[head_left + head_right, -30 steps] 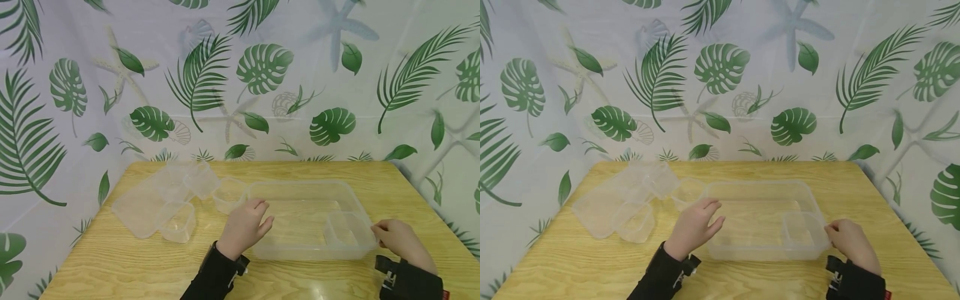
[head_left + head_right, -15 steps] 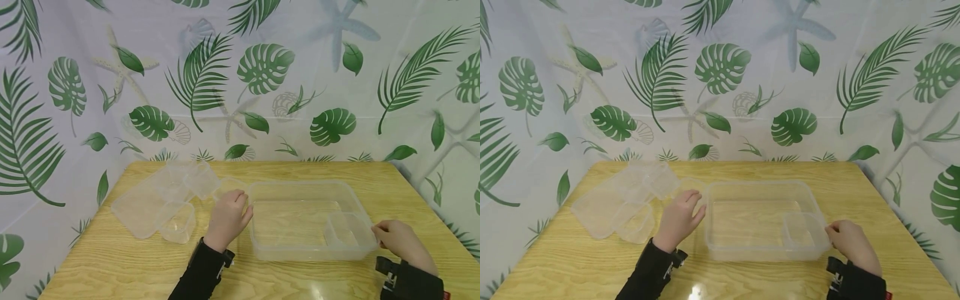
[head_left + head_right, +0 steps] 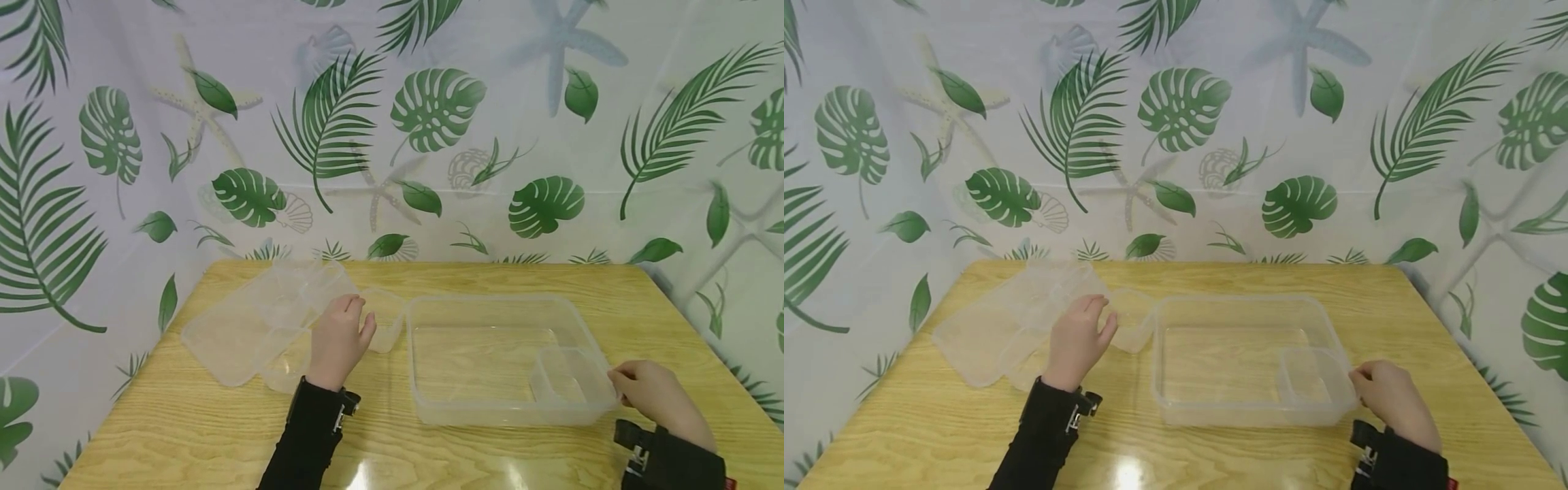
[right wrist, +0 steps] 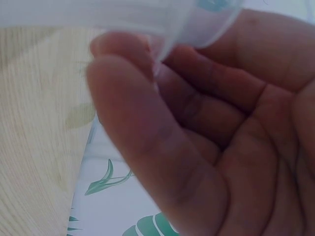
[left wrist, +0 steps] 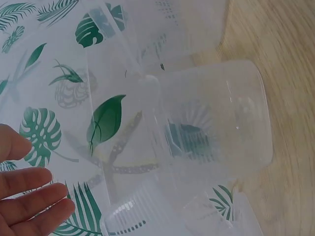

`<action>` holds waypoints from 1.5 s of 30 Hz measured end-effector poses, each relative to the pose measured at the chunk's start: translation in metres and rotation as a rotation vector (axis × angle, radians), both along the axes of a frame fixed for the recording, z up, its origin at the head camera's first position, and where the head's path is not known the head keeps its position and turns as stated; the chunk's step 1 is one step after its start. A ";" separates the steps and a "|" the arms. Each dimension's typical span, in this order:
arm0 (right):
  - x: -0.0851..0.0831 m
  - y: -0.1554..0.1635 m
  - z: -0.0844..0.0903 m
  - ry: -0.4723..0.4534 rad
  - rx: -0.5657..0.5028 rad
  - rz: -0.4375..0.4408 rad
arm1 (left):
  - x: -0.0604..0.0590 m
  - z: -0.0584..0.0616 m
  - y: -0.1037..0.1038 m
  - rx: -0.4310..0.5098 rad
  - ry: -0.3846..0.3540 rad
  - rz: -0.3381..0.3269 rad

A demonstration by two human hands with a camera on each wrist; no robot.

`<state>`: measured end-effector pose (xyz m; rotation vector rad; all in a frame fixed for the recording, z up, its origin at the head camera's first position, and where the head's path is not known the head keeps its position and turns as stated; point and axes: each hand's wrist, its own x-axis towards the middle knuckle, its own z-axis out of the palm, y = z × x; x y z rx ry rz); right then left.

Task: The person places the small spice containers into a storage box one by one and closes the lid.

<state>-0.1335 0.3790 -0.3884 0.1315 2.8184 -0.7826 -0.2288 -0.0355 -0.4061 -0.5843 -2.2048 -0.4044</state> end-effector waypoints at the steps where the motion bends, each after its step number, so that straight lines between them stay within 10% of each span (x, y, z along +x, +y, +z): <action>1: 0.000 0.000 0.000 0.001 0.000 0.001 | -0.001 -0.001 -0.002 0.010 0.001 0.012; 19: -0.001 0.001 -0.003 0.022 0.006 0.015 | -0.018 -0.011 -0.025 0.143 -0.232 0.166; 45: 0.000 0.001 -0.003 0.038 0.008 0.013 | -0.021 -0.016 -0.034 0.180 -0.221 0.185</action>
